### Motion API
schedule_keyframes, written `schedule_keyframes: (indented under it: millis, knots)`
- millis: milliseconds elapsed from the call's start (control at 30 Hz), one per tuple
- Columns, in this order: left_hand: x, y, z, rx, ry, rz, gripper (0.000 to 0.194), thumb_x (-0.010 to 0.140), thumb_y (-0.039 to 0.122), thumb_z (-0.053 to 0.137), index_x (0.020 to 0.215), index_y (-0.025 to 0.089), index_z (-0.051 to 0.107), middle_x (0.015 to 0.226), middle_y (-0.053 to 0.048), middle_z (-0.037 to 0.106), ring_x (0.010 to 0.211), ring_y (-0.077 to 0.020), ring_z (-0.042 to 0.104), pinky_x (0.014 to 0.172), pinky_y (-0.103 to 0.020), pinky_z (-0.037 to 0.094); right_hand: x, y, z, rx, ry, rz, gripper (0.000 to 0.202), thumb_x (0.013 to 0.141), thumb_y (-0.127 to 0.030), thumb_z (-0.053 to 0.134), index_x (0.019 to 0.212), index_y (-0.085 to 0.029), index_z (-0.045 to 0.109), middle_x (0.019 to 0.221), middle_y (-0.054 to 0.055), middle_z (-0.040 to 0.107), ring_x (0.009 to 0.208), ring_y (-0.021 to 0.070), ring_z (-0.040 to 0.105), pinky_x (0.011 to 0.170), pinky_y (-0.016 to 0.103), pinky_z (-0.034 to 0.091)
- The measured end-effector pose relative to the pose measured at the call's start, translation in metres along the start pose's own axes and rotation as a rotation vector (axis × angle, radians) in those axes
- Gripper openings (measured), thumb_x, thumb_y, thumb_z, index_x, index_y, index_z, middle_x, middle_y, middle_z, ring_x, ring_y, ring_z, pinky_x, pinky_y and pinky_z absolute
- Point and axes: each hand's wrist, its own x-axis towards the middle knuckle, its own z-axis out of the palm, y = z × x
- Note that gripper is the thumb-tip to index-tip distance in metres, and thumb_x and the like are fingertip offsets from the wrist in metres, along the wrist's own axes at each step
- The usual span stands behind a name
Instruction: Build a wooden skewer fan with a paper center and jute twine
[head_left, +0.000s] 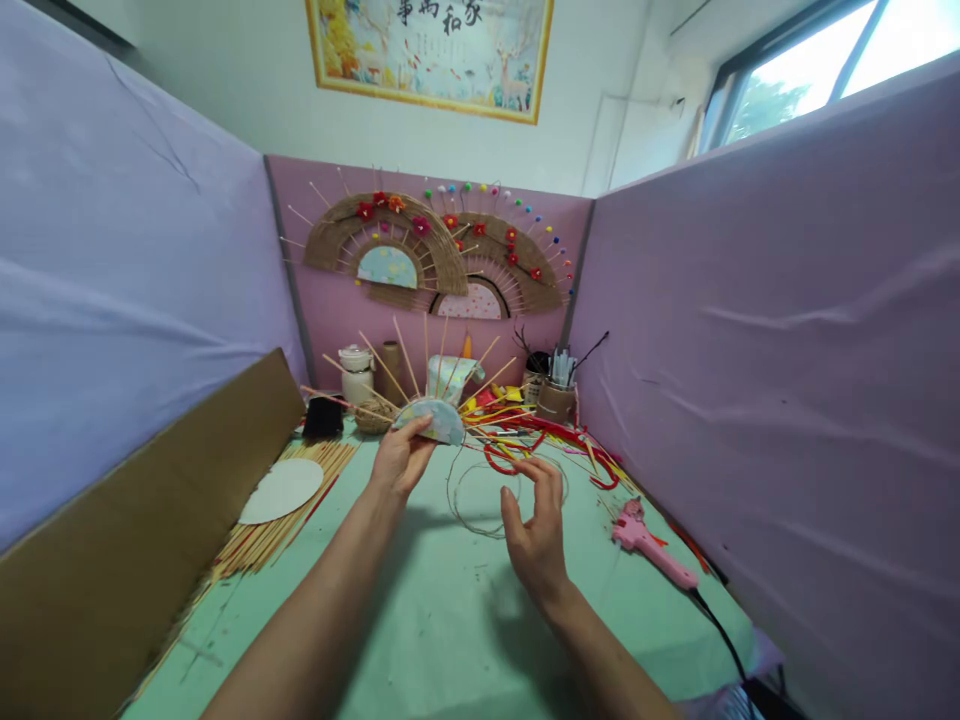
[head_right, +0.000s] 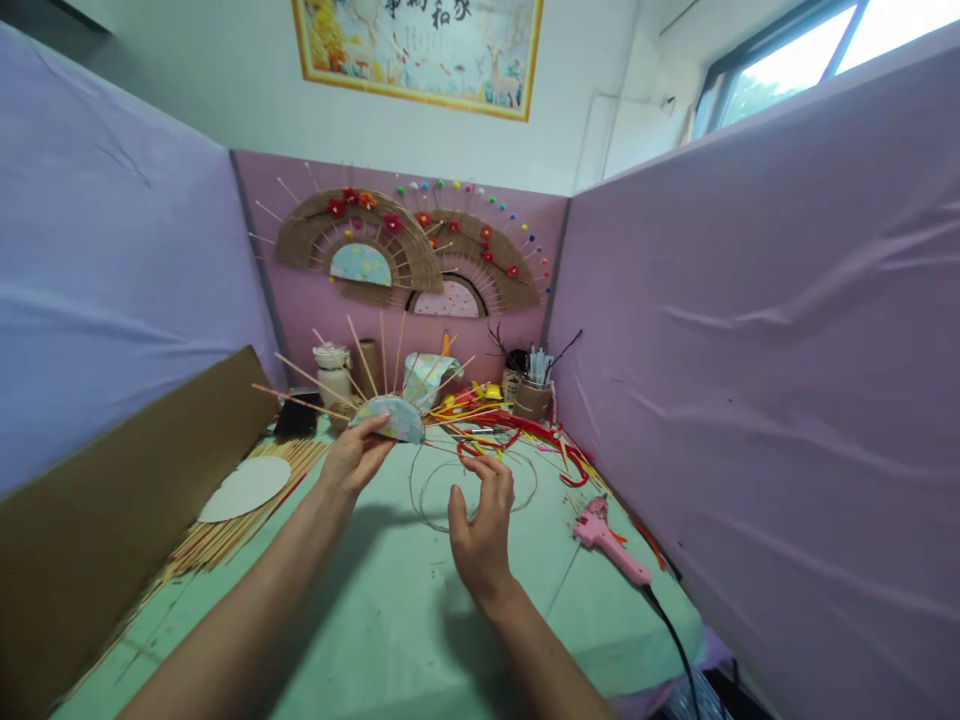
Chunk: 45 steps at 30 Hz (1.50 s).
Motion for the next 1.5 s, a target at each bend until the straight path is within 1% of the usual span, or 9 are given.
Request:
schedule_keyframes:
  millis: [133,233,433,600,800,967,1167,1333,1500]
  knots:
    - [-0.002,-0.010,-0.032,-0.157,0.122,-0.079,0.036,0.079,-0.005,0.049,0.107,0.014,0.063,0.092,-0.007,0.073,0.087,-0.0164,0.070,0.089,-0.032,0.055,-0.012,-0.002,0.016,0.098,-0.089,0.054,0.023,0.090,-0.021,0.051,0.113,-0.021,0.052,0.116,0.010,0.050,0.116,0.0248,0.046,0.101,0.047,0.038]
    - [-0.005,-0.020,-0.051,-0.159,0.176,-0.100,0.031,0.084,-0.003,0.046,0.103,0.015,0.062,0.089,-0.007,0.072,0.087,-0.0172,0.070,0.089,-0.036,0.056,-0.023,0.000,0.026,0.150,-0.139,0.115,0.023,0.089,-0.019,0.051,0.111,-0.021,0.054,0.115,0.010,0.050,0.114,0.0244,0.047,0.100,0.045,0.040]
    - [-0.007,-0.035,-0.070,-0.139,0.247,-0.097,0.024,0.087,-0.002,0.047,0.092,0.017,0.061,0.077,-0.002,0.071,0.076,-0.0130,0.069,0.096,-0.048,0.052,-0.036,0.013,0.040,0.231,-0.282,0.251,0.016,0.085,-0.016,0.049,0.098,-0.020,0.058,0.098,0.007,0.057,0.091,0.0206,0.057,0.079,0.035,0.049]
    - [-0.009,-0.034,-0.069,-0.139,0.219,-0.056,0.025,0.088,-0.001,0.047,0.097,0.016,0.062,0.082,-0.003,0.073,0.084,-0.0143,0.070,0.097,-0.046,0.051,-0.041,0.018,0.042,0.251,-0.362,0.280,0.016,0.083,-0.015,0.047,0.094,-0.020,0.058,0.097,0.007,0.057,0.086,0.0188,0.059,0.069,0.031,0.051]
    - [-0.015,-0.039,-0.063,-0.093,0.174,-0.054,0.031,0.086,-0.006,0.046,0.103,0.014,0.063,0.080,-0.005,0.073,0.082,-0.0159,0.071,0.092,-0.039,0.055,-0.042,0.022,0.045,0.248,-0.269,0.373,0.030,0.080,-0.019,0.051,0.110,-0.019,0.052,0.108,0.010,0.055,0.092,0.0201,0.059,0.067,0.031,0.053]
    - [-0.021,-0.051,-0.059,-0.041,0.138,-0.062,0.035,0.079,-0.009,0.052,0.102,0.014,0.064,0.080,-0.003,0.073,0.078,-0.0132,0.071,0.086,-0.028,0.057,-0.038,0.029,0.047,0.315,-0.141,0.541,0.042,0.077,-0.030,0.060,0.117,-0.020,0.050,0.121,0.013,0.054,0.103,0.0224,0.058,0.074,0.035,0.056]
    - [-0.028,-0.055,-0.056,0.019,0.102,-0.089,0.035,0.074,-0.013,0.053,0.094,0.012,0.066,0.072,-0.002,0.072,0.070,-0.0111,0.070,0.082,-0.022,0.056,-0.035,0.030,0.046,0.370,-0.184,0.537,0.044,0.079,-0.035,0.059,0.119,-0.019,0.055,0.129,0.015,0.050,0.113,0.0235,0.055,0.082,0.036,0.056]
    - [-0.029,-0.055,-0.057,0.049,0.090,-0.095,0.032,0.073,-0.012,0.053,0.089,0.013,0.065,0.073,-0.002,0.071,0.075,-0.0130,0.070,0.090,-0.031,0.055,-0.032,0.029,0.042,0.339,-0.233,0.535,0.029,0.082,-0.039,0.056,0.099,-0.017,0.065,0.110,0.012,0.060,0.101,0.0231,0.058,0.078,0.034,0.054]
    - [-0.029,-0.057,-0.059,0.059,0.085,-0.089,0.029,0.074,-0.012,0.054,0.085,0.014,0.064,0.074,-0.002,0.071,0.078,-0.0146,0.070,0.094,-0.041,0.054,-0.030,0.024,0.037,0.331,-0.292,0.476,0.023,0.086,-0.037,0.053,0.080,-0.018,0.065,0.086,0.006,0.063,0.085,0.0193,0.060,0.069,0.028,0.050]
